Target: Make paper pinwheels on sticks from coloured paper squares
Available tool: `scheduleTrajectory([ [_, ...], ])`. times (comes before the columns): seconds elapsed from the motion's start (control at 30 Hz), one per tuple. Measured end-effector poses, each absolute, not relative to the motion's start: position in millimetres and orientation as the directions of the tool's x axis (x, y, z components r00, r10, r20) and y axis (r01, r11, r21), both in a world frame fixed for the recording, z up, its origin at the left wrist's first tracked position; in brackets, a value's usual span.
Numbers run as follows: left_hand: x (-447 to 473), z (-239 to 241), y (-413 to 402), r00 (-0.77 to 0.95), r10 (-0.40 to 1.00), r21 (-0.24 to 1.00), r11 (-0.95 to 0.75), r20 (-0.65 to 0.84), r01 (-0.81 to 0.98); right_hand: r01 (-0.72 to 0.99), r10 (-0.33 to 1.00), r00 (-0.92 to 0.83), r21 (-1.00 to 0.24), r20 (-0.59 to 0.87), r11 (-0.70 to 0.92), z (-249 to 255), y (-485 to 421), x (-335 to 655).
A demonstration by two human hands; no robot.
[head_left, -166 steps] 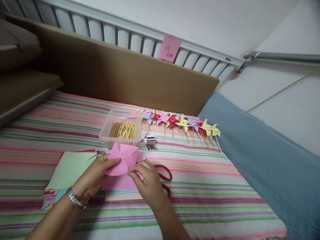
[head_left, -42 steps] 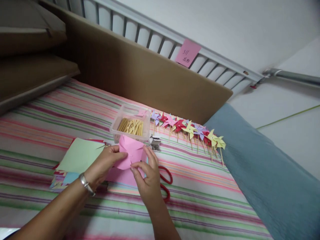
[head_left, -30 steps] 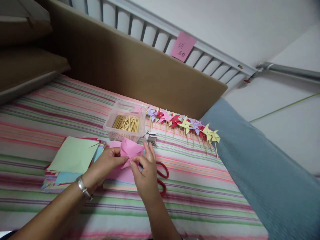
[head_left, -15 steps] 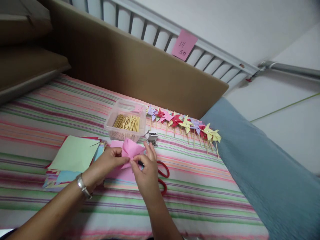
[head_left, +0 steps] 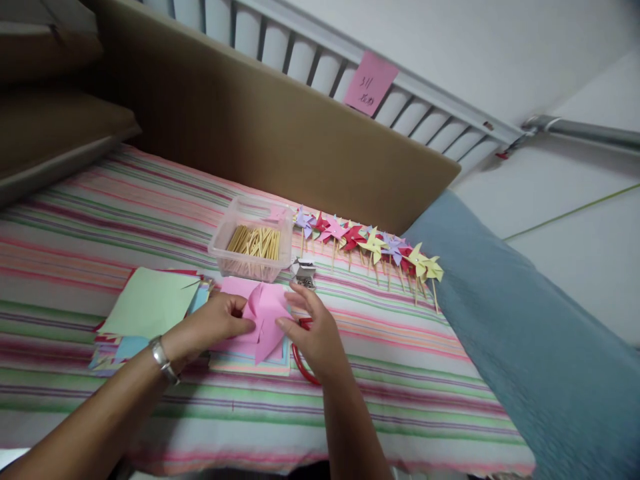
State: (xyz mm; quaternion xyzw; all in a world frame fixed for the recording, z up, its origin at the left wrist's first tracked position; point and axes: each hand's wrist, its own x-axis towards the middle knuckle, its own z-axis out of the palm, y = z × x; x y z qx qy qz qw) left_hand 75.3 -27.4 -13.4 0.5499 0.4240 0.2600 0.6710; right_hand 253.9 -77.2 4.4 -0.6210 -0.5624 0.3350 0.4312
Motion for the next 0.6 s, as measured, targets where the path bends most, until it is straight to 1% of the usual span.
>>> scheduleTrajectory([
  [0.07,78,-13,-30,0.548,0.782,0.952,0.285,-0.297,0.109,0.331,0.998,0.031,-0.942,-0.054,-0.061,5,-79,257],
  [0.13,81,-15,-32,0.573,0.762,0.949,0.299,-0.302,0.101,0.316,0.993,-0.053,-0.945,-0.108,-0.086,3,-81,258],
  [0.27,85,-21,-36,0.614,0.724,0.947,0.287,-0.315,0.147,0.37,0.991,-0.11,-0.928,-0.074,-0.028,-3,-82,258],
  [0.37,86,-26,-36,0.643,0.703,0.952,0.248,-0.305,0.18,0.399,0.991,-0.124,-0.917,-0.046,0.007,-5,-81,257],
  [0.47,86,-28,-34,0.643,0.707,0.956,0.232,-0.294,0.181,0.395,0.992,-0.109,-0.919,-0.06,-0.012,-5,-79,257],
  [0.53,83,-26,-32,0.631,0.724,0.958,0.261,-0.278,0.122,0.347,0.992,-0.076,-0.935,-0.102,-0.07,-5,-77,256],
  [0.6,80,-21,-30,0.599,0.749,0.944,0.329,-0.282,0.033,0.259,0.99,-0.021,-0.958,-0.137,-0.127,-6,-75,256],
])
